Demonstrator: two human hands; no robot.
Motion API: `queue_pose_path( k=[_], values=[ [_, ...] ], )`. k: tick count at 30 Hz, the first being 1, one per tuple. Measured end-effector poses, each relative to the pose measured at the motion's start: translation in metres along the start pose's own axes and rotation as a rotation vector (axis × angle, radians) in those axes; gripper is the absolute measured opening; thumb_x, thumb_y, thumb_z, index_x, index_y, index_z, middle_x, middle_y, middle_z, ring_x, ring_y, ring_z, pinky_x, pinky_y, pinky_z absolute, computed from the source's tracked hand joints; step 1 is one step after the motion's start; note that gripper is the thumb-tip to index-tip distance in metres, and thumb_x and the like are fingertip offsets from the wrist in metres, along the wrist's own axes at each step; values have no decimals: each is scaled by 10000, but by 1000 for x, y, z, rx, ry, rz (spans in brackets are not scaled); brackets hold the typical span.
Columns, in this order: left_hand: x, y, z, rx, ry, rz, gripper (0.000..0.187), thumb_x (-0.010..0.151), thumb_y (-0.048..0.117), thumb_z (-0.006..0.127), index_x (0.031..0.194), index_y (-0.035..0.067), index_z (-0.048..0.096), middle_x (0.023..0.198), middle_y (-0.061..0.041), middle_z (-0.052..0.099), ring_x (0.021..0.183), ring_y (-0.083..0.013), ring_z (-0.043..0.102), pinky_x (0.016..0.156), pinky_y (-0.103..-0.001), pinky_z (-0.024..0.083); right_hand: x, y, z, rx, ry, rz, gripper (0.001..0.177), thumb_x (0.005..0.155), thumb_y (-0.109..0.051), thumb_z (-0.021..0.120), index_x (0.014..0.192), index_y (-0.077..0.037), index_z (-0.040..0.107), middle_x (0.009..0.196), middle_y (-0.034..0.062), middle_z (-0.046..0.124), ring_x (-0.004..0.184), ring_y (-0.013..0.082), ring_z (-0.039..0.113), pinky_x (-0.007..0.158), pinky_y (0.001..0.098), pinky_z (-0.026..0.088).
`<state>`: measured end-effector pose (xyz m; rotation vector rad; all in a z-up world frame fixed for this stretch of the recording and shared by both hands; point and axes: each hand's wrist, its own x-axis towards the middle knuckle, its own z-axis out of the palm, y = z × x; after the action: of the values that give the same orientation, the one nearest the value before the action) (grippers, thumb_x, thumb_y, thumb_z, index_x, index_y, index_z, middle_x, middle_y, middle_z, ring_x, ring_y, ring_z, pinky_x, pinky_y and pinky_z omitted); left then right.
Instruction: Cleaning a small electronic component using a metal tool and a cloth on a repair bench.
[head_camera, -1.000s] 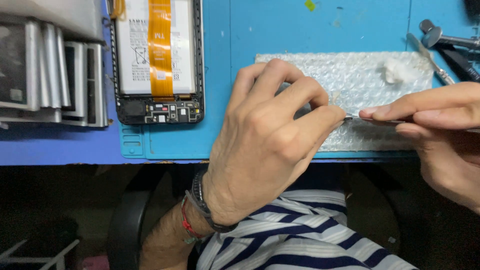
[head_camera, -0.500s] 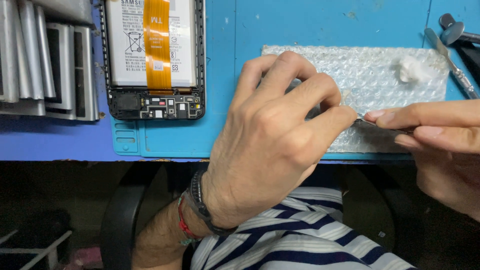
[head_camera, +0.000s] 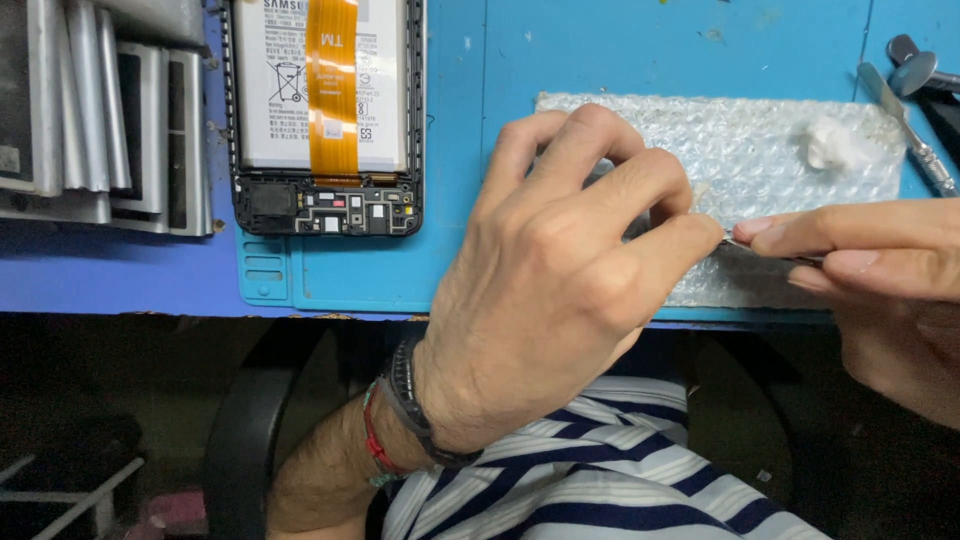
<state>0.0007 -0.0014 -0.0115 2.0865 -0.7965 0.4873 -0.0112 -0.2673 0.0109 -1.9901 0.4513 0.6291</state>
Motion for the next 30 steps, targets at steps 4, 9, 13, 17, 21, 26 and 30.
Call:
queue_pose_path(
  k=[4,9,13,17,21,26,30],
  values=[
    [0,0,1,-1,-2,-1,195,1109,-66,646,938,28,635,1002,-79,588,1020,-333,540,976,-494,420,-4,31,-9,-280,-73,-562,298,1000,98,519,1271,-1,592,1363,192,775,1342,229,773,1175,327,584],
    [-1,-1,1,-4,2,1,201,1117,-68,646,938,25,637,1005,-82,583,1025,-335,542,977,-494,421,-4,22,-21,-275,-191,-495,365,950,33,503,1295,-18,608,1425,174,767,1414,212,717,1218,315,512],
    [-1,0,1,-9,-1,-5,205,1111,-72,638,930,21,621,999,-85,580,1023,-339,541,978,-502,422,-6,8,-7,-214,-100,-263,438,894,88,513,1289,66,702,1457,148,770,1430,152,672,1149,275,498],
    [0,0,1,-6,-1,-1,204,1106,-71,649,927,27,632,997,-82,582,1028,-336,542,979,-499,422,1,7,-19,-292,-191,-337,445,915,-30,511,1306,19,716,1466,133,776,1444,154,678,1200,308,480],
    [0,0,0,-12,3,-2,218,1108,-88,657,922,19,620,992,-86,573,1019,-334,532,967,-495,421,-6,9,-12,-401,-128,-560,453,876,113,608,1306,-21,653,1426,94,762,1374,90,650,1213,237,438],
    [-1,0,1,-5,15,7,228,1103,-98,660,910,16,618,978,-88,569,1022,-338,541,971,-498,427,-8,22,-14,-517,-144,-903,534,905,44,676,1367,-125,472,1445,142,720,1368,183,746,1272,322,540],
    [-1,0,0,1,3,6,218,1107,-87,657,919,12,613,994,-98,579,1031,-346,541,971,-509,423,-6,8,-10,-341,-178,-460,454,888,27,570,1329,-16,672,1454,118,765,1411,130,668,1207,282,451]
  ],
)
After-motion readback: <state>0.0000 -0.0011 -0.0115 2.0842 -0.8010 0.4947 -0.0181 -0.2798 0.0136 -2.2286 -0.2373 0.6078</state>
